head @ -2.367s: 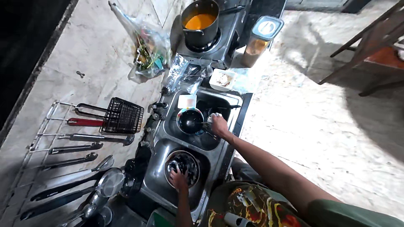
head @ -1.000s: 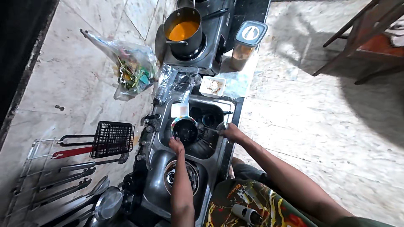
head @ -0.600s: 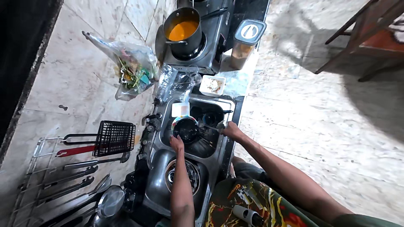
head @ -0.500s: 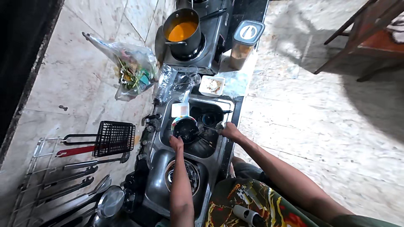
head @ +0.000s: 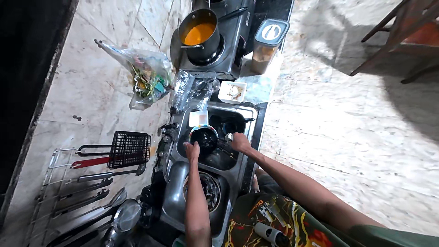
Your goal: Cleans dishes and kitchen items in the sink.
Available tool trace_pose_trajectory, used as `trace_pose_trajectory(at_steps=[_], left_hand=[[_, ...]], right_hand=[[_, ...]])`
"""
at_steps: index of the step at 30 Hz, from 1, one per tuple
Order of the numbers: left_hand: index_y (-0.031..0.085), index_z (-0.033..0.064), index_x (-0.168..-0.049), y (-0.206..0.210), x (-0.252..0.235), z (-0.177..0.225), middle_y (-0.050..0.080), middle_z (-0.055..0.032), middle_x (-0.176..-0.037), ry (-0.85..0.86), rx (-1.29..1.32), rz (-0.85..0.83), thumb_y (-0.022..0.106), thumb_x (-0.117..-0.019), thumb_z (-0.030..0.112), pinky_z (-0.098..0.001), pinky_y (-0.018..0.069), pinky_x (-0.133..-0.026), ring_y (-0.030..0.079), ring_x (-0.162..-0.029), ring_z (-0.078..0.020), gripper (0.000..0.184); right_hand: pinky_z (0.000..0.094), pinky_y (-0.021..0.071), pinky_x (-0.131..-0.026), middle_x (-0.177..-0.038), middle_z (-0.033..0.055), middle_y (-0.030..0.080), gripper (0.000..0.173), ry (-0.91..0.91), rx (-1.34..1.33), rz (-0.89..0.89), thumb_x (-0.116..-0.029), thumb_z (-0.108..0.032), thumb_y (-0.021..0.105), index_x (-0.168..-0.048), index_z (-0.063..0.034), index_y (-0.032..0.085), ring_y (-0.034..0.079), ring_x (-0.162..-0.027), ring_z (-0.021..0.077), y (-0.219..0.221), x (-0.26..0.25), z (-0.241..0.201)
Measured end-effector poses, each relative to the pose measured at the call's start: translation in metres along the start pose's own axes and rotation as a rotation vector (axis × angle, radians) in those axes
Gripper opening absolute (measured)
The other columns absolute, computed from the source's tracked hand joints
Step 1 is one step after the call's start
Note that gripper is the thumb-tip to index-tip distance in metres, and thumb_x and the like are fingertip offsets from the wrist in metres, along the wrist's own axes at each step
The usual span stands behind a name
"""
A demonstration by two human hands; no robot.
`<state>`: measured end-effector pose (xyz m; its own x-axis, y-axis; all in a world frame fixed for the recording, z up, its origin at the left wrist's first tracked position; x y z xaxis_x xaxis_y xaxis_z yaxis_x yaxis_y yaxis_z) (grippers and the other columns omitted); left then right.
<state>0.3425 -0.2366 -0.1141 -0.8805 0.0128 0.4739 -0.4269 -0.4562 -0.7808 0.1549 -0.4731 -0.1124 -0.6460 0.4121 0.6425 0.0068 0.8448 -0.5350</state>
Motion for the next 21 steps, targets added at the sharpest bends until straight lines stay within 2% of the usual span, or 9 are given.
trace_pose_trajectory(at_steps=[2, 5, 9, 11, 14, 16, 18, 19, 21], left_hand=[[0.044, -0.0004, -0.145, -0.014, 0.012, 0.011, 0.057, -0.026, -0.137, 0.068, -0.004, 0.076, 0.068, -0.094, 0.045, -0.0564, 0.0521, -0.1, 0.06, -0.123, -0.038, 0.073], [0.05, 0.0065, -0.139, -0.029, 0.037, 0.028, 0.054, -0.0227, -0.14, 0.206, -0.155, 0.23, 0.075, -0.0859, 0.05, -0.052, 0.0581, -0.089, 0.066, -0.112, -0.035, 0.073], [0.053, 0.0145, -0.145, -0.036, 0.062, 0.03, 0.046, -0.0263, -0.147, 0.358, -0.293, 0.373, 0.075, -0.085, 0.055, -0.0491, 0.0604, -0.084, 0.067, -0.109, -0.0374, 0.075], [0.049, 0.0145, -0.148, -0.044, 0.07, 0.017, 0.048, -0.0244, -0.147, 0.361, -0.122, 0.385, 0.07, -0.0909, 0.052, -0.0506, 0.0585, -0.09, 0.063, -0.116, -0.0373, 0.072], [0.04, 0.0099, -0.154, -0.053, 0.076, -0.007, 0.045, -0.0227, -0.153, 0.348, 0.195, 0.34, 0.059, -0.1002, 0.049, -0.0507, 0.0448, -0.112, 0.048, -0.139, -0.034, 0.069], [0.034, 0.0071, -0.158, -0.054, 0.083, -0.023, 0.042, -0.0223, -0.156, 0.322, 0.339, 0.318, 0.048, -0.1057, 0.048, -0.0485, 0.04, -0.117, 0.043, -0.144, -0.0315, 0.068], [0.028, 0.0068, -0.16, -0.053, 0.093, -0.033, 0.036, -0.0206, -0.161, 0.308, 0.424, 0.298, 0.039, -0.1091, 0.047, -0.046, 0.0335, -0.122, 0.037, -0.149, -0.0294, 0.066], [0.025, 0.0059, -0.161, -0.052, 0.099, -0.037, 0.034, -0.0206, -0.162, 0.312, 0.446, 0.289, 0.035, -0.1101, 0.045, -0.0448, 0.0314, -0.123, 0.035, -0.15, -0.0288, 0.065], [0.026, 0.0077, -0.161, -0.047, 0.112, -0.043, 0.034, -0.0182, -0.163, 0.339, 0.44, 0.277, 0.03, -0.1105, 0.045, -0.0432, 0.0311, -0.124, 0.035, -0.15, -0.0262, 0.063]], right_hand=[[0.0609, 0.0541, -0.082, -0.101, 0.0208, 0.07, 0.028, 0.009, -0.023, 0.006, -0.0887, -0.029, 0.069, -0.095, -0.0015, 0.068, 0.068, -0.1, 0.038, 0.006, -0.002, -0.005], [0.0595, 0.0548, -0.083, -0.105, 0.0201, 0.069, 0.029, 0.054, -0.093, 0.014, -0.0886, -0.029, 0.068, -0.098, -0.0018, 0.069, 0.068, -0.103, 0.0367, 0.015, -0.002, -0.009], [0.0588, 0.0558, -0.085, -0.109, 0.0202, 0.07, 0.031, 0.077, -0.139, 0.01, -0.09, -0.029, 0.068, -0.104, -0.0017, 0.069, 0.069, -0.106, 0.0366, 0.039, -0.005, -0.015], [0.0593, 0.055, -0.088, -0.112, 0.0209, 0.07, 0.033, 0.04, -0.135, -0.026, -0.0912, -0.03, 0.067, -0.107, -0.0013, 0.069, 0.068, -0.109, 0.0374, 0.056, -0.01, -0.018], [0.0614, 0.0533, -0.093, -0.124, 0.026, 0.064, 0.042, -0.037, -0.056, -0.057, -0.0935, -0.033, 0.067, -0.117, 0.002, 0.066, 0.065, -0.115, 0.0415, 0.072, -0.011, -0.023], [0.062, 0.0547, -0.092, -0.137, 0.0293, 0.055, 0.046, -0.06, 0.038, 0.007, -0.0929, -0.03, 0.068, -0.126, 0.0021, 0.063, 0.062, -0.118, 0.0451, 0.064, -0.003, -0.027], [0.0639, 0.0558, -0.087, -0.141, 0.0296, 0.051, 0.044, -0.073, 0.116, 0.093, -0.093, -0.024, 0.066, -0.131, -0.002, 0.063, 0.06, -0.119, 0.0481, 0.047, 0.011, -0.033], [0.065, 0.0549, -0.086, -0.139, 0.0295, 0.054, 0.043, -0.086, 0.124, 0.114, -0.0951, -0.027, 0.063, -0.132, -0.0034, 0.063, 0.061, -0.118, 0.0485, 0.042, 0.017, -0.036], [0.064, 0.0528, -0.092, -0.13, 0.0263, 0.063, 0.056, -0.124, 0.039, 0.095, -0.1009, -0.046, 0.056, -0.136, -0.0028, 0.06, 0.064, -0.117, 0.0449, 0.042, 0.024, -0.042]])
Point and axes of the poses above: each hand's wrist, its own x-axis away from the middle knuckle, its own y-axis out of the palm, z = x × y, the point moved 10 cm from there along -x, towards the middle knuckle
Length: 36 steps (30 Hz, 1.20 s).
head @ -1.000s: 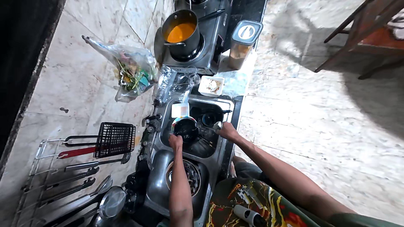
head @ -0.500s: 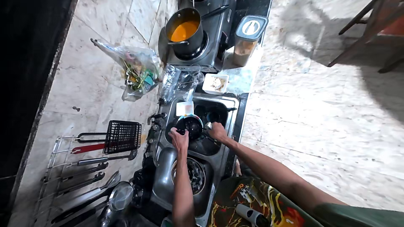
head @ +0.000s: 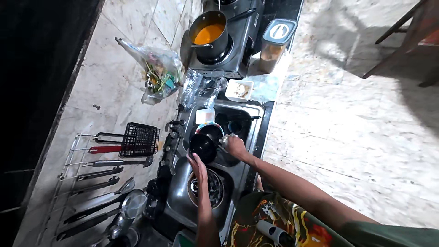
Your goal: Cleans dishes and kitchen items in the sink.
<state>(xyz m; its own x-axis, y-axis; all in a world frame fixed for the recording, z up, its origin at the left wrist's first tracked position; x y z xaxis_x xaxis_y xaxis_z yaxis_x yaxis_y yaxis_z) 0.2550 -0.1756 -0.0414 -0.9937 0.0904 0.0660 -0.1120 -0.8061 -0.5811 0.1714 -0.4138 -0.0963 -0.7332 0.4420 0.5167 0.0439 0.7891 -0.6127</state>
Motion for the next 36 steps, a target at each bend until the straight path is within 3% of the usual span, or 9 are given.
trace_pose_trajectory(at_steps=[2, 5, 10, 12, 18, 23, 28, 33, 36], left_hand=[[0.027, 0.0099, -0.162, 0.004, 0.017, 0.003, 0.034, -0.016, -0.164, 0.018, -0.048, -0.039, 0.026, -0.1104, 0.047, -0.0443, 0.0304, -0.124, 0.035, -0.15, -0.0248, 0.063], [0.029, 0.0112, -0.161, 0.016, 0.042, 0.01, 0.039, -0.0144, -0.161, 0.049, -0.11, -0.078, 0.021, -0.1102, 0.048, -0.046, 0.0329, -0.123, 0.039, -0.148, -0.0243, 0.063], [0.03, 0.0112, -0.16, 0.002, 0.057, 0.026, 0.039, -0.014, -0.16, 0.031, 0.071, -0.037, 0.022, -0.1098, 0.045, -0.0439, 0.0363, -0.12, 0.041, -0.146, -0.0232, 0.062], [0.03, 0.0116, -0.16, -0.007, 0.061, 0.025, 0.037, -0.011, -0.163, 0.039, 0.038, -0.057, 0.022, -0.1104, 0.043, -0.042, 0.0334, -0.122, 0.037, -0.149, -0.0209, 0.06], [0.028, 0.0099, -0.161, -0.025, 0.076, 0.024, 0.035, -0.0142, -0.163, -0.01, 0.122, -0.076, 0.022, -0.1108, 0.043, -0.0402, 0.0285, -0.124, 0.035, -0.15, -0.0205, 0.061], [0.022, 0.005, -0.162, -0.023, 0.102, 0.01, 0.025, -0.0185, -0.167, -0.094, 0.183, -0.13, 0.019, -0.1118, 0.042, -0.0419, 0.0217, -0.126, 0.026, -0.154, -0.0233, 0.063], [0.029, 0.0082, -0.16, -0.014, 0.111, -0.016, 0.032, -0.0158, -0.164, -0.225, 0.35, -0.143, 0.017, -0.1099, 0.053, -0.0498, 0.0281, -0.123, 0.032, -0.151, -0.0242, 0.069], [0.028, 0.0155, -0.161, -0.016, 0.115, -0.035, 0.035, -0.0132, -0.163, -0.429, 0.569, -0.151, 0.014, -0.106, 0.064, -0.0555, 0.0392, -0.115, 0.039, -0.146, -0.0269, 0.075], [0.025, 0.0153, -0.162, -0.016, 0.117, -0.036, 0.034, -0.0145, -0.163, -0.422, 0.568, -0.186, 0.014, -0.1076, 0.061, -0.0575, 0.0382, -0.114, 0.038, -0.147, -0.0279, 0.072]], right_hand=[[0.0576, 0.0546, -0.095, -0.12, 0.021, 0.068, 0.074, -0.024, -0.182, -0.021, -0.0994, -0.062, 0.052, -0.143, -0.0022, 0.045, 0.068, -0.112, 0.0375, 0.006, 0.007, -0.013], [0.0559, 0.0515, -0.104, -0.135, 0.023, 0.06, 0.08, -0.134, -0.367, -0.06, -0.0986, -0.066, 0.049, -0.146, -0.0023, 0.045, 0.062, -0.123, 0.0363, 0.025, 0.036, -0.048], [0.0456, 0.0442, -0.114, -0.137, 0.0175, 0.059, 0.034, -0.601, -0.258, -0.22, -0.1065, -0.026, 0.051, -0.127, -0.0051, 0.067, 0.055, -0.131, 0.0304, 0.072, 0.094, -0.072], [0.0544, 0.0467, -0.109, -0.133, 0.0229, 0.062, 0.027, -0.674, -0.07, -0.218, -0.1006, -0.013, 0.057, -0.121, -0.0001, 0.068, 0.059, -0.125, 0.0388, 0.068, 0.09, -0.062], [0.0569, 0.05, -0.102, -0.119, 0.0215, 0.068, 0.024, -0.72, 0.04, -0.243, -0.0986, -0.02, 0.063, -0.112, -0.0014, 0.07, 0.064, -0.114, 0.0384, 0.068, 0.101, -0.068], [0.0653, 0.0517, -0.094, -0.124, 0.0299, 0.064, 0.024, -0.649, 0.222, -0.149, -0.0947, -0.006, 0.06, -0.116, 0.0047, 0.067, 0.063, -0.114, 0.0493, 0.055, 0.108, -0.075], [0.0486, 0.0508, -0.105, -0.117, 0.018, 0.069, 0.022, -0.797, -0.129, -0.167, -0.0961, -0.013, 0.063, -0.115, -0.0029, 0.07, 0.066, -0.113, 0.0318, 0.064, 0.135, -0.107], [0.0536, 0.0529, -0.097, -0.11, 0.0121, 0.075, 0.021, -0.777, -0.027, -0.325, -0.094, -0.023, 0.068, -0.106, -0.0084, 0.077, 0.07, -0.104, 0.0288, 0.055, 0.133, -0.117], [0.054, 0.0539, -0.098, -0.122, 0.0158, 0.069, 0.027, -0.706, 0.068, -0.03, -0.0988, -0.024, 0.06, -0.119, -0.0089, 0.07, 0.067, -0.114, 0.0336, 0.01, 0.122, -0.123]])
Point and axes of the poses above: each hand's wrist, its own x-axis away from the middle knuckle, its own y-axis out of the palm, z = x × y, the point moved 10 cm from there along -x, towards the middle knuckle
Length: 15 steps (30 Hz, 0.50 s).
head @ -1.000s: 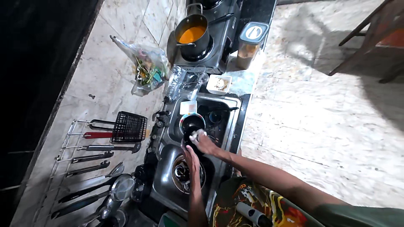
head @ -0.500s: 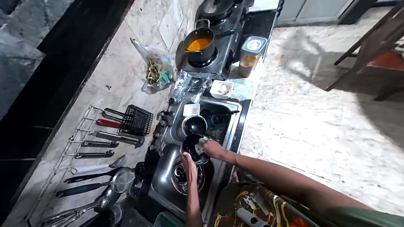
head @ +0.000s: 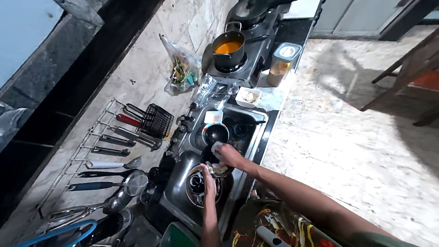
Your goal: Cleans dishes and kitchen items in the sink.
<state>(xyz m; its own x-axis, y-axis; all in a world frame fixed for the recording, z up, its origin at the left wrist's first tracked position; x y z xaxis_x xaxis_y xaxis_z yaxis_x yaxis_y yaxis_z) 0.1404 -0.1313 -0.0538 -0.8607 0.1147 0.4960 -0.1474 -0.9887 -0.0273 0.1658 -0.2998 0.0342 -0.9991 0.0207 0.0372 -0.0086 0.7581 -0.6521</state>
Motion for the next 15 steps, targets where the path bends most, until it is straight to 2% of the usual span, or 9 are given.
trace_pose_trajectory(at_steps=[1, 3, 5, 7, 9, 12, 14, 15], left_hand=[[0.024, 0.0153, -0.163, 0.001, 0.001, -0.002, 0.033, -0.0144, -0.164, -0.006, -0.031, -0.011, 0.014, -0.1079, 0.06, -0.0592, 0.0371, -0.115, 0.037, -0.148, -0.0283, 0.071], [0.024, 0.0135, -0.163, 0.006, 0.002, -0.004, 0.031, -0.0143, -0.165, -0.003, -0.093, -0.057, 0.016, -0.1088, 0.058, -0.057, 0.0351, -0.118, 0.035, -0.149, -0.0268, 0.07], [0.024, 0.0116, -0.163, 0.012, 0.004, -0.006, 0.029, -0.0142, -0.166, -0.011, -0.127, -0.114, 0.017, -0.1094, 0.056, -0.0539, 0.0312, -0.121, 0.032, -0.151, -0.025, 0.07], [0.028, 0.012, -0.162, 0.014, 0.004, -0.009, 0.034, -0.0149, -0.164, -0.041, -0.122, -0.127, 0.018, -0.1093, 0.057, -0.0571, 0.0352, -0.117, 0.037, -0.148, -0.0268, 0.07], [0.031, 0.013, -0.16, 0.012, 0.003, -0.012, 0.04, -0.0151, -0.16, -0.06, -0.103, -0.127, 0.018, -0.1089, 0.058, -0.0575, 0.0391, -0.114, 0.042, -0.144, -0.0271, 0.069], [0.03, 0.0129, -0.161, 0.007, 0.002, -0.012, 0.037, -0.0138, -0.162, -0.049, -0.13, -0.157, 0.018, -0.1085, 0.059, -0.0567, 0.0377, -0.115, 0.04, -0.146, -0.0253, 0.07], [0.032, 0.0134, -0.16, 0.004, 0.002, -0.016, 0.039, -0.0139, -0.161, -0.055, -0.14, -0.146, 0.02, -0.1082, 0.06, -0.0583, 0.0389, -0.114, 0.041, -0.145, -0.0262, 0.07], [0.031, 0.0149, -0.161, 0.001, 0.001, -0.02, 0.038, -0.0135, -0.161, -0.064, -0.137, -0.135, 0.021, -0.1079, 0.06, -0.0598, 0.0383, -0.114, 0.04, -0.146, -0.027, 0.07]], right_hand=[[0.0548, 0.0515, -0.103, -0.134, 0.0175, 0.064, 0.033, -0.019, 0.1, 0.035, -0.1007, -0.027, 0.06, -0.127, -0.0084, 0.066, 0.062, -0.124, 0.0361, -0.006, -0.005, 0.0], [0.0581, 0.0455, -0.108, -0.142, 0.0214, 0.058, 0.043, -0.107, 0.219, 0.02, -0.0984, -0.029, 0.066, -0.135, -0.0064, 0.062, 0.054, -0.132, 0.0412, -0.005, -0.019, 0.004], [0.0591, 0.0487, -0.103, -0.13, 0.0223, 0.064, 0.039, -0.223, 0.235, -0.043, -0.0961, -0.028, 0.071, -0.126, -0.0036, 0.065, 0.061, -0.122, 0.0419, 0.005, -0.029, 0.008], [0.058, 0.052, -0.097, -0.115, 0.0206, 0.069, 0.03, -0.309, 0.169, -0.086, -0.0987, -0.029, 0.067, -0.111, -0.0016, 0.069, 0.067, -0.109, 0.0394, 0.009, -0.033, 0.011], [0.0536, 0.052, -0.1, -0.111, 0.0145, 0.073, 0.028, -0.315, 0.054, -0.084, -0.1019, -0.03, 0.062, -0.106, -0.0049, 0.074, 0.069, -0.108, 0.0327, 0.007, -0.038, 0.019], [0.0495, 0.0527, -0.101, -0.11, 0.0078, 0.076, 0.028, -0.211, -0.131, -0.073, -0.1026, -0.032, 0.061, -0.109, -0.0097, 0.077, 0.071, -0.106, 0.0234, 0.0, -0.049, 0.032], [0.0471, 0.0571, -0.096, -0.103, 0.0079, 0.077, 0.025, -0.082, -0.273, -0.001, -0.1019, -0.027, 0.062, -0.109, -0.0078, 0.077, 0.073, -0.096, 0.0204, -0.015, -0.055, 0.04], [0.0465, 0.059, -0.092, -0.099, 0.0075, 0.076, 0.024, -0.018, -0.298, 0.098, -0.1024, -0.027, 0.062, -0.107, -0.0083, 0.076, 0.073, -0.092, 0.0197, -0.029, -0.056, 0.042]])
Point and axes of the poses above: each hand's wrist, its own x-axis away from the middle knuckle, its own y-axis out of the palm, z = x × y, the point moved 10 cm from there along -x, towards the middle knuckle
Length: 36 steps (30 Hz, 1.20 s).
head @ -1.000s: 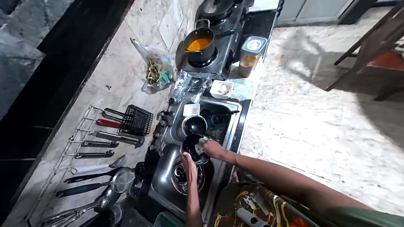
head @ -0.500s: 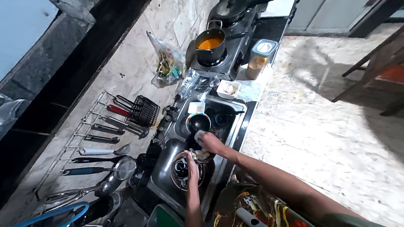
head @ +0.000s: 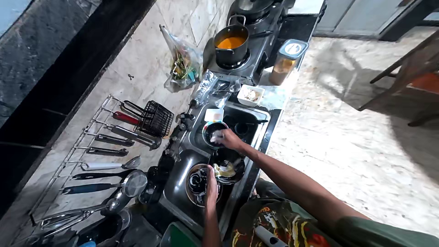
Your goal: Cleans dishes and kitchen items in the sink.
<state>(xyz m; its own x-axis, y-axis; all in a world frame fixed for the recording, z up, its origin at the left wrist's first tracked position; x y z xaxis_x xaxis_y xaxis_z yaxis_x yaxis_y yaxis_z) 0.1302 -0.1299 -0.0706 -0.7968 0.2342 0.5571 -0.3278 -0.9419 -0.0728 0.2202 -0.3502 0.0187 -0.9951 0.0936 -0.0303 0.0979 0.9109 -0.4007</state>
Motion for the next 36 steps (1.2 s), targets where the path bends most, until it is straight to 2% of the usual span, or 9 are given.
trace_pose_trajectory(at_steps=[4, 6, 10, 15, 20, 26, 28, 31, 36], left_hand=[[0.027, 0.0146, -0.162, -0.01, -0.006, -0.01, 0.033, -0.0134, -0.164, 0.006, -0.003, 0.05, 0.019, -0.1083, 0.059, -0.0586, 0.0354, -0.117, 0.036, -0.149, -0.0266, 0.071], [0.027, 0.0121, -0.162, -0.012, -0.009, -0.011, 0.032, -0.0143, -0.165, 0.021, -0.044, 0.064, 0.019, -0.1093, 0.057, -0.0546, 0.0339, -0.119, 0.035, -0.15, -0.0251, 0.07], [0.027, 0.0109, -0.162, -0.018, -0.013, -0.015, 0.032, -0.0157, -0.164, 0.013, -0.018, 0.108, 0.02, -0.1097, 0.056, -0.0532, 0.0345, -0.119, 0.036, -0.149, -0.0263, 0.069], [0.021, 0.0177, -0.164, -0.022, -0.017, -0.024, 0.024, -0.0124, -0.169, -0.035, -0.02, 0.124, 0.017, -0.1079, 0.061, -0.0667, 0.0336, -0.115, 0.029, -0.153, -0.0301, 0.071], [0.018, 0.0132, -0.165, -0.013, -0.023, -0.006, 0.021, -0.0148, -0.169, 0.054, -0.102, 0.124, 0.016, -0.1087, 0.058, -0.0624, 0.0321, -0.119, 0.027, -0.154, -0.0288, 0.072], [0.021, 0.0127, -0.164, 0.009, -0.009, 0.002, 0.024, -0.0148, -0.168, 0.049, -0.075, 0.093, 0.018, -0.11, 0.054, -0.0621, 0.0345, -0.117, 0.03, -0.152, -0.0289, 0.068], [0.02, 0.0106, -0.164, -0.002, -0.004, 0.012, 0.024, -0.017, -0.167, 0.103, -0.129, 0.159, 0.019, -0.1106, 0.051, -0.0585, 0.0357, -0.117, 0.031, -0.152, -0.0298, 0.067], [0.026, 0.003, -0.161, -0.021, 0.001, 0.047, 0.03, -0.0215, -0.164, 0.264, -0.245, 0.253, 0.024, -0.1126, 0.039, -0.0428, 0.0247, -0.125, 0.031, -0.152, -0.027, 0.06], [0.022, 0.0025, -0.162, -0.009, 0.004, 0.031, 0.026, -0.021, -0.166, 0.197, -0.25, 0.16, 0.021, -0.1123, 0.043, -0.0452, 0.0229, -0.126, 0.027, -0.154, -0.0267, 0.064]], right_hand=[[0.0475, 0.0585, -0.089, -0.101, 0.01, 0.073, 0.027, -0.011, 0.135, 0.44, -0.1057, -0.03, 0.058, -0.107, -0.0072, 0.073, 0.071, -0.094, 0.0235, -0.04, -0.011, -0.008], [0.0495, 0.0552, -0.1, -0.114, 0.013, 0.072, 0.026, 0.012, 0.212, 0.331, -0.1031, -0.026, 0.062, -0.118, -0.0068, 0.071, 0.069, -0.108, 0.0275, -0.02, -0.031, 0.03], [0.067, 0.0505, -0.098, -0.137, 0.0291, 0.058, 0.079, 0.425, 0.308, -0.045, -0.0867, -0.02, 0.079, -0.152, -0.0008, 0.04, 0.062, -0.118, 0.0485, 0.017, -0.037, 0.129], [0.0492, 0.0503, -0.107, -0.127, 0.0085, 0.068, 0.035, 0.009, 0.247, -0.196, -0.1036, -0.04, 0.057, -0.122, -0.0152, 0.072, 0.064, -0.121, 0.0254, 0.053, 0.018, 0.048], [0.0553, 0.0502, -0.102, -0.116, 0.0157, 0.07, 0.025, -0.176, 0.206, -0.541, -0.0989, -0.029, 0.066, -0.109, -0.0076, 0.074, 0.066, -0.112, 0.0334, 0.118, 0.092, 0.025], [0.0563, 0.05, -0.105, -0.137, 0.0282, 0.059, 0.034, -0.005, 0.382, -0.209, -0.1001, -0.009, 0.056, -0.131, 0.0012, 0.064, 0.061, -0.123, 0.0446, 0.077, 0.064, 0.011], [0.0581, 0.0561, -0.093, -0.133, 0.0283, 0.061, 0.029, 0.019, 0.558, -0.084, -0.1006, -0.006, 0.053, -0.126, 0.0008, 0.066, 0.065, -0.114, 0.0462, 0.069, 0.06, 0.017], [0.0655, 0.0547, -0.079, -0.111, 0.0288, 0.067, 0.02, 0.096, 0.624, -0.257, -0.097, -0.011, 0.058, -0.106, 0.0043, 0.069, 0.067, -0.1, 0.0489, 0.086, 0.08, 0.015], [0.0604, 0.0531, -0.096, -0.133, 0.0291, 0.059, 0.032, 0.069, 0.544, -0.191, -0.1021, -0.009, 0.051, -0.13, 0.0022, 0.062, 0.062, -0.118, 0.0471, 0.081, 0.077, 0.01]])
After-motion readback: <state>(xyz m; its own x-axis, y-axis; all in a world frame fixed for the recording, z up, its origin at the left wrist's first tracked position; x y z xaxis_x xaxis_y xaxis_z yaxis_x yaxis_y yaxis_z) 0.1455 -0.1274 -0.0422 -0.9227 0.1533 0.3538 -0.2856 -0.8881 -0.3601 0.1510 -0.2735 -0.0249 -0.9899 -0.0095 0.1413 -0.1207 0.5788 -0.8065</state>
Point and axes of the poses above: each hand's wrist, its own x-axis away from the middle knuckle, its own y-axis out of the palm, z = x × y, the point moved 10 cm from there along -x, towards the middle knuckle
